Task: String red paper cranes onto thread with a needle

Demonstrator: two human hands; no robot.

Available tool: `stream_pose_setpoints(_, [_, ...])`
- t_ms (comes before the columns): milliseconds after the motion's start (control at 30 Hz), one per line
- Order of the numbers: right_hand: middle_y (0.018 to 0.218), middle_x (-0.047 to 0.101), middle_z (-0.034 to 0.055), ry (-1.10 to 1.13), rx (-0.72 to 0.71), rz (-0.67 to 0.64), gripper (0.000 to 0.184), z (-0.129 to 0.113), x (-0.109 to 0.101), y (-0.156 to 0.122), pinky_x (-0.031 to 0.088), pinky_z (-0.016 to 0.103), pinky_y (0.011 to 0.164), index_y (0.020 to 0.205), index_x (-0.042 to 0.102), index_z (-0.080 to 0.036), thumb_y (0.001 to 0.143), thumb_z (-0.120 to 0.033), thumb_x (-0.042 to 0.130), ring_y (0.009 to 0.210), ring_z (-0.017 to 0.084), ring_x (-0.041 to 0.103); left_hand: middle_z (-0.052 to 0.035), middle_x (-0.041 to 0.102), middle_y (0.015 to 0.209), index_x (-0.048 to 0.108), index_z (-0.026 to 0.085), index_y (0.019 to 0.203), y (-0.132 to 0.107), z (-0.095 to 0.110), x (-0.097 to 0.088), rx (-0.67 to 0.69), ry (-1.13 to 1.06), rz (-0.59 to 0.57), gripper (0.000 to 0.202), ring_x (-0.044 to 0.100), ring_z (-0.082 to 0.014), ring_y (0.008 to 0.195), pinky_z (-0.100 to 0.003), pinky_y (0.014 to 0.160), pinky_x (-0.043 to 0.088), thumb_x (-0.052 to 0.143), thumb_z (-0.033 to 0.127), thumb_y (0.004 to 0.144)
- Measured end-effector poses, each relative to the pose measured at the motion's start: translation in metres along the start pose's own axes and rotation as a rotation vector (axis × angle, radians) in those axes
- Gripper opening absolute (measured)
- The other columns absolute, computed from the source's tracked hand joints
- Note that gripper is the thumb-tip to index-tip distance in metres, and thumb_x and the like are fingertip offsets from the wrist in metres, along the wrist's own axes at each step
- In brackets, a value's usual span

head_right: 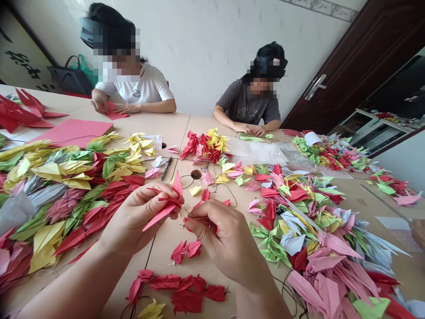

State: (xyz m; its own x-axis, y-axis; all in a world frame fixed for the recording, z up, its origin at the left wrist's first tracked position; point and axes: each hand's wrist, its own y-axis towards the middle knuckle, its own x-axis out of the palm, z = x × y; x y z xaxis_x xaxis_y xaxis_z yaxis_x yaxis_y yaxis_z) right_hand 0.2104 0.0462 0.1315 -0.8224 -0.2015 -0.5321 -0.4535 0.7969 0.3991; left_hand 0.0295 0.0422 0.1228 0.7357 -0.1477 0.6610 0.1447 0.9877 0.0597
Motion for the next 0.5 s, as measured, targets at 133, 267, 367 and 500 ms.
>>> stream_pose_setpoints(133, [0.067,0.061,-0.0033,-0.002,-0.028,0.016,0.019,0.001,0.0,0.001,0.042,0.02,0.055,0.076,0.058,-0.02,0.094,-0.025,0.06,0.059,0.01,0.055,0.0002,0.074,0.071,0.079,0.016,0.075,0.002,0.001,0.0,-0.028,-0.027,0.023,0.013,0.067,-0.0082,0.06,-0.014,0.06,0.055,0.086,0.025,0.07])
stream_pose_setpoints(267, [0.067,0.06,-0.0042,0.012,-0.089,0.056,0.015,0.002,0.003,0.001,0.04,0.02,0.055,0.078,0.059,-0.021,0.093,-0.02,0.062,0.058,0.008,0.054,-0.0003,0.075,0.074,0.079,0.018,0.08,0.002,-0.002,-0.001,-0.068,-0.006,-0.046,0.01,0.066,-0.0074,0.062,-0.013,0.062,0.055,0.083,0.025,0.074])
stream_pose_setpoints(367, [0.067,0.058,-0.0048,-0.001,-0.135,0.084,0.014,0.003,0.006,0.002,0.039,0.019,0.056,0.079,0.061,-0.021,0.091,-0.015,0.064,0.058,0.008,0.052,-0.0004,0.076,0.078,0.08,0.018,0.082,0.001,-0.006,-0.002,-0.072,0.037,-0.07,0.008,0.066,-0.0072,0.069,-0.012,0.067,0.054,0.082,0.023,0.076])
stream_pose_setpoints(500, [0.067,0.059,-0.0035,-0.007,-0.157,0.093,0.013,0.004,0.01,0.004,0.04,0.02,0.057,0.079,0.062,-0.019,0.089,-0.011,0.065,0.06,0.009,0.053,0.0007,0.074,0.073,0.08,0.019,0.081,0.0,-0.009,-0.003,-0.087,0.046,-0.091,0.007,0.064,-0.0062,0.066,-0.012,0.064,0.052,0.08,0.025,0.078])
